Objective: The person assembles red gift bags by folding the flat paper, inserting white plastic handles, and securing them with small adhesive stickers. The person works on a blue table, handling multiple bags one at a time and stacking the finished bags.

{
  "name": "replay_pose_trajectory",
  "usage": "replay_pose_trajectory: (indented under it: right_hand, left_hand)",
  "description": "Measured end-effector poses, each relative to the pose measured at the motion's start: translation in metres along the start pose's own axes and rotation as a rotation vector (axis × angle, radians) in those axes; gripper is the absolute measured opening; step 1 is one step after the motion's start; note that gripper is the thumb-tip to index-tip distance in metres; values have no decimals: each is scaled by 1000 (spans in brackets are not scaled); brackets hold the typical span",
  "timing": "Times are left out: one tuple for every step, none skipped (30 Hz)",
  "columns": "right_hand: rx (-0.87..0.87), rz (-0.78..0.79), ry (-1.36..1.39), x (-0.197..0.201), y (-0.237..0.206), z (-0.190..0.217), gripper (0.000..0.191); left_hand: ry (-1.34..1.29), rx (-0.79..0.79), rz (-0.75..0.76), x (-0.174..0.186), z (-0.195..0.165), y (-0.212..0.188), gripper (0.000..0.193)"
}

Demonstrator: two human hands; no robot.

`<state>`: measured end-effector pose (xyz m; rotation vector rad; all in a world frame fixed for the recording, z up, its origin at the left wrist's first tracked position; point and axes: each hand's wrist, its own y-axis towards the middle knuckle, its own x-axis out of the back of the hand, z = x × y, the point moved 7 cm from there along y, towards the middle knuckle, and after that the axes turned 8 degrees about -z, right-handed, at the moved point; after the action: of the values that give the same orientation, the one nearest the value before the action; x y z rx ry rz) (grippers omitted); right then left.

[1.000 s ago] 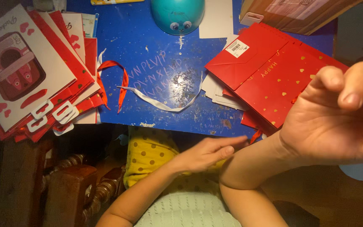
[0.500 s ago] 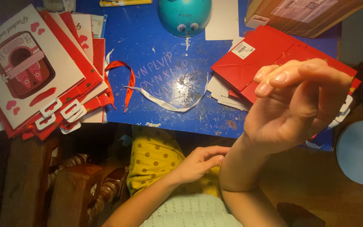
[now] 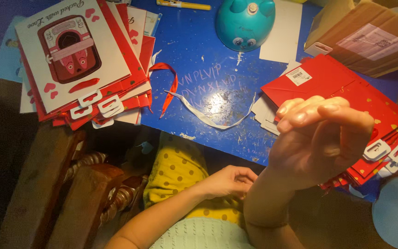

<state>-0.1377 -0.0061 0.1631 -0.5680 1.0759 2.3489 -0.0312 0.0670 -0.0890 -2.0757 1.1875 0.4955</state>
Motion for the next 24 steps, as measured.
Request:
replay_pose_trajectory:
  right_hand:
    - [3, 5, -6, -4, -2, -1, 15]
    - [5, 10, -11, -7, -3, -2, 15]
    - [20, 26, -22, -11, -4, -3, 16]
    - [31, 40, -30, -15, -5, -4, 18]
    - [42, 54, -37, -19, -6, -4, 19]
    - [51, 66, -41, -23, -7, -5, 20]
    - [48, 60, -65, -26, -8, -7, 20]
    - [45, 54, -89, -28, -10, -8, 19]
    - [30, 27, -134, -29, -13, -9, 17]
    - [20, 14, -159, -29, -13, -10, 16]
    - [9, 2, -183, -28, -13, -10, 15]
    - [4, 5, -183, -28, -11, -12, 16]
    - [2, 5, -167, -28, -10, -13, 16]
    - [-1, 6, -151, -27, -9, -14, 17]
    - [1, 4, -119, -26, -7, -13, 19]
    - [7, 4, -100, -25, -5, -12, 20]
    - [14, 5, -81, -24, -3, -12, 21]
    - [28, 7, -73, -23, 1, -12, 21]
    - [36, 2, -62, -22, 5, -13, 22]
    - [45, -3, -52, -22, 9, -15, 23]
    - [47, -14, -38, -21, 15, -18, 23]
    - [49, -23, -21, -20, 21, -20, 23]
    - [51, -32, -3, -20, 27, -22, 22]
    - [51, -36, 17, -20, 34, -23, 21]
  left_hand:
    - [-11, 11, -7, 1, 0, 1, 33]
    - [-21, 24, -13, 2, 0, 2, 33]
    - [-20, 36, -6, 3, 1, 2, 33]
    - [-18, 48, 1, 2, 1, 3, 33]
    - [-17, 61, 8, 3, 3, 3, 34]
    - [-48, 63, 48, 0, 4, 2, 33]
    - [-79, 64, 89, -3, 5, 1, 32]
    - [-109, 65, 131, -6, 6, 1, 31]
    - [-66, 35, 125, -3, 5, 1, 32]
    - [-25, 7, 120, 0, 5, 0, 33]
    - [15, -22, 113, 2, 6, 0, 34]
    - [-1, -34, 126, 2, 6, 1, 35]
    - [-18, -46, 139, 1, 7, 2, 35]
    - [-34, -58, 151, 1, 8, 3, 36]
    - [-13, -102, 148, 3, 6, 4, 34]
    - [8, -145, 145, 4, 4, 4, 32]
    - [29, -188, 142, 4, 1, 5, 29]
    - [26, -175, 139, 4, 1, 6, 28]
    - [23, -161, 137, 5, -1, 6, 27]
    - [19, -148, 135, 4, -4, 7, 26]
    - [3, -147, 112, 5, -10, 7, 25]
    - [-10, -145, 91, 8, -17, 7, 25]
    - [-22, -143, 70, 10, -24, 5, 25]
    - [-39, -168, 62, 10, -33, 3, 23]
